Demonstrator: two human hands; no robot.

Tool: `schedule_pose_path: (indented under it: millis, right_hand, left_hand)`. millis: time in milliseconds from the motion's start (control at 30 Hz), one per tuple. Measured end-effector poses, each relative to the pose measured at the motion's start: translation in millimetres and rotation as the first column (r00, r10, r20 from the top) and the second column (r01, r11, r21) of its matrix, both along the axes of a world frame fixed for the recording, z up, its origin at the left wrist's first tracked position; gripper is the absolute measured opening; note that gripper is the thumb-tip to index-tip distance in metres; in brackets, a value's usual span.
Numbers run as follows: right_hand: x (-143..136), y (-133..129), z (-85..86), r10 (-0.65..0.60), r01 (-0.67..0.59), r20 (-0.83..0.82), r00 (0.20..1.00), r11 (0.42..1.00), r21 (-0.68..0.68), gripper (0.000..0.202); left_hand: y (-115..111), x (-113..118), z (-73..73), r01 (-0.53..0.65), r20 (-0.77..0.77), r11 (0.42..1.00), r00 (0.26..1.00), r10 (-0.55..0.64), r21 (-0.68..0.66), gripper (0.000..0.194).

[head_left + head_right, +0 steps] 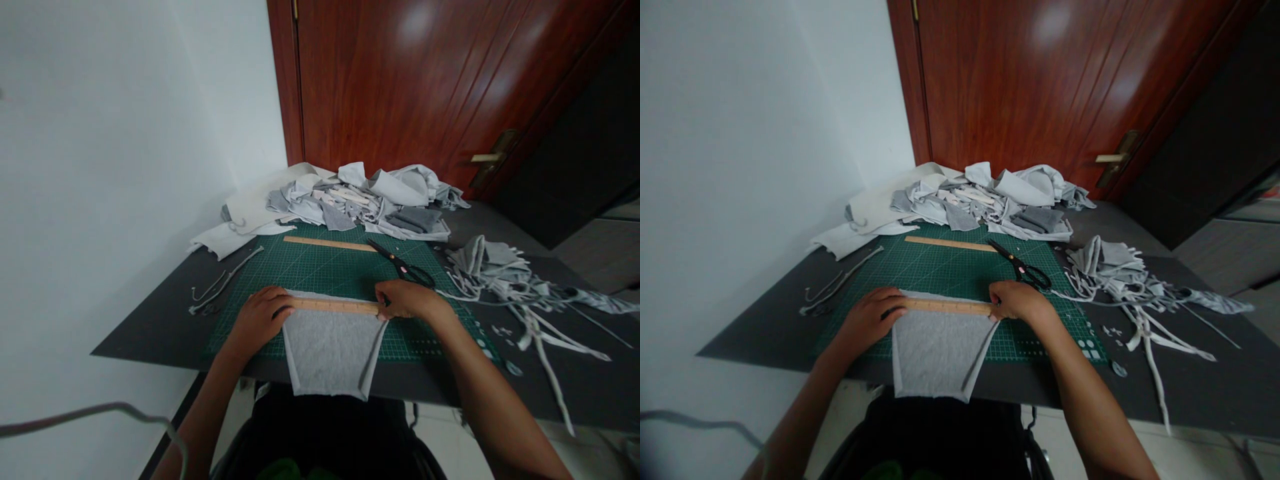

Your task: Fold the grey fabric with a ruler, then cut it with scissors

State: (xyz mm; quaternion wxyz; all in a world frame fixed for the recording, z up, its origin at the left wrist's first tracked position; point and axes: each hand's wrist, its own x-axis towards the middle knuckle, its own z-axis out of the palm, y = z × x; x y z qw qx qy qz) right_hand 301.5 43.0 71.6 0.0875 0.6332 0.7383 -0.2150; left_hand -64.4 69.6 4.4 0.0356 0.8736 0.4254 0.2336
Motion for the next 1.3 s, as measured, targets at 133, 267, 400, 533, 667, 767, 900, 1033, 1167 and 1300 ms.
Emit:
schedule_pose_path:
  millis: [133, 267, 400, 533, 667, 767, 900, 1033, 1167, 1300]
  right_hand:
    - [-1, 0, -0.3, 0.008, -0.008, 0.005, 1.000, 1.000, -0.005, 0.025]
    - [2, 1, -2.3, 0.011, -0.010, 0.019, 1.000, 1.000, -0.016, 0.033]
    - [5, 2, -4.7, 0.004, -0.004, 0.026, 1.000, 1.000, -0.027, 0.037]
    - [9, 2, -3.6, 0.028, -0.028, 0.000, 1.000, 0.999, -0.022, 0.035]
    - [6, 2, -2.3, 0.061, -0.061, -0.054, 0.997, 0.998, 0.004, 0.031]
    - [-1, 5, -5.7, 0.091, -0.090, -0.108, 0.990, 0.996, 0.020, 0.021]
    - [-4, 8, -11.4, 0.084, -0.083, -0.124, 0.989, 0.996, 0.012, 0.014]
    - [1, 7, -11.3, 0.040, -0.041, -0.100, 0.994, 0.999, -0.006, 0.013]
    - [7, 5, -7.7, -0.018, 0.015, -0.054, 0.998, 0.998, -0.055, 0.011]
    - [12, 5, -6.3, -0.054, 0.053, -0.009, 0.999, 0.994, -0.091, 0.012]
  left_hand:
    - [4, -2, 0.2, -0.046, 0.025, 0.999, 0.999, 0.046, 0.013, 0.024]
    - [6, -5, 0.1, -0.082, 0.036, 0.997, 0.996, 0.081, 0.008, 0.026]
    - [7, -6, -3.2, -0.055, 0.052, 0.998, 0.997, 0.053, 0.028, 0.027]
    - [5, -6, -8.1, 0.043, 0.024, 0.999, 0.999, -0.043, 0.013, 0.036]
    - [3, -4, -8.4, 0.109, 0.004, 0.994, 0.994, -0.109, -0.026, 0.034]
    - [1, -2, -4.9, 0.102, -0.002, 0.994, 0.995, -0.102, -0.043, 0.029]
    - [-2, 1, -0.3, 0.037, 0.001, 0.997, 0.999, -0.037, -0.073, 0.035]
    - [-3, -1, -0.2, -0.023, 0.025, 0.994, 0.999, 0.026, -0.104, 0.053]
    - [-4, -5, -1.4, -0.038, 0.050, 0.990, 0.998, 0.045, -0.133, 0.057]
    - [-4, -7, -1.5, -0.021, 0.095, 0.989, 0.995, 0.035, -0.145, 0.055]
